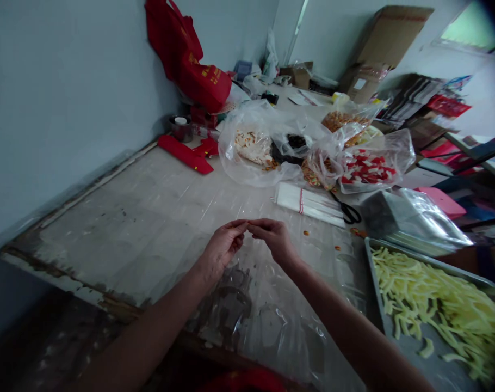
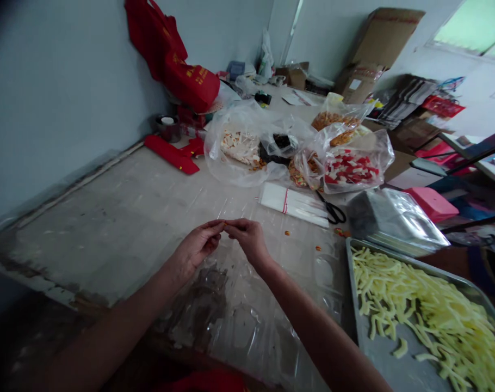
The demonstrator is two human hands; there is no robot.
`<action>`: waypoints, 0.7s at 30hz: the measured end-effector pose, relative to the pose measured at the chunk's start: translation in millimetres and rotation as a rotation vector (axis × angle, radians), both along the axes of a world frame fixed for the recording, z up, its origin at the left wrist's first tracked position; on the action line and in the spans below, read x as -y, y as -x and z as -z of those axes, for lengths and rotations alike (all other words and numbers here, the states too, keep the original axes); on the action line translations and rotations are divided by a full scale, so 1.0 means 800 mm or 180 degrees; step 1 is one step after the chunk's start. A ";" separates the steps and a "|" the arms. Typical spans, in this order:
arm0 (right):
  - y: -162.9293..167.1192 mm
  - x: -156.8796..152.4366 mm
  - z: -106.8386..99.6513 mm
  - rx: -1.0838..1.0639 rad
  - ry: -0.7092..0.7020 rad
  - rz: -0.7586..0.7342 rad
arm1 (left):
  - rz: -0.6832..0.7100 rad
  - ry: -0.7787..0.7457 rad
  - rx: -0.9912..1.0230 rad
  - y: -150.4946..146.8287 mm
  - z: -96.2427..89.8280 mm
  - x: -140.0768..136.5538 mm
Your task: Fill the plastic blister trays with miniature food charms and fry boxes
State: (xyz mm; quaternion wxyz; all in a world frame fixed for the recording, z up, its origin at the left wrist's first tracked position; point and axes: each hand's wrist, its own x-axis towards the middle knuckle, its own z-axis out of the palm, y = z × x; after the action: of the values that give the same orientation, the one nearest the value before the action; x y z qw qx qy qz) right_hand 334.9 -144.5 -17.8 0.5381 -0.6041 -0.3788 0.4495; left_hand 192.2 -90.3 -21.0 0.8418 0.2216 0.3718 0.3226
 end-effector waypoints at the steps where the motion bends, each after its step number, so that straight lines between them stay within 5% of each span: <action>1: -0.007 -0.002 0.000 -0.0015 0.0063 -0.0006 | 0.0062 0.0043 -0.0019 0.004 -0.003 0.001; 4: -0.033 -0.024 0.000 0.0313 0.0115 0.0088 | -0.0007 0.0322 -0.0117 0.023 -0.016 -0.005; 7: -0.050 -0.060 0.004 0.1512 0.0054 0.0090 | -0.0266 0.0593 -0.0043 0.047 -0.030 -0.020; 13: -0.029 -0.101 0.012 0.3835 0.0111 -0.0856 | -0.0416 0.0613 0.0494 0.082 -0.026 -0.037; 17: -0.022 -0.103 0.014 0.4096 -0.0001 -0.1160 | -0.0350 0.0620 0.0584 0.091 -0.016 -0.039; 21: -0.036 -0.118 0.012 0.3435 0.0657 -0.0801 | -0.0319 0.0608 0.0538 0.094 -0.018 -0.037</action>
State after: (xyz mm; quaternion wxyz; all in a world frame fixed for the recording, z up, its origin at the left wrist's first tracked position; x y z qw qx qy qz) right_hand 364.0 -49.8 -27.6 0.1485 -0.7480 -0.6235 0.1722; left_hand 116.9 -60.7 -6.5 0.8702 0.0935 0.3391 0.3450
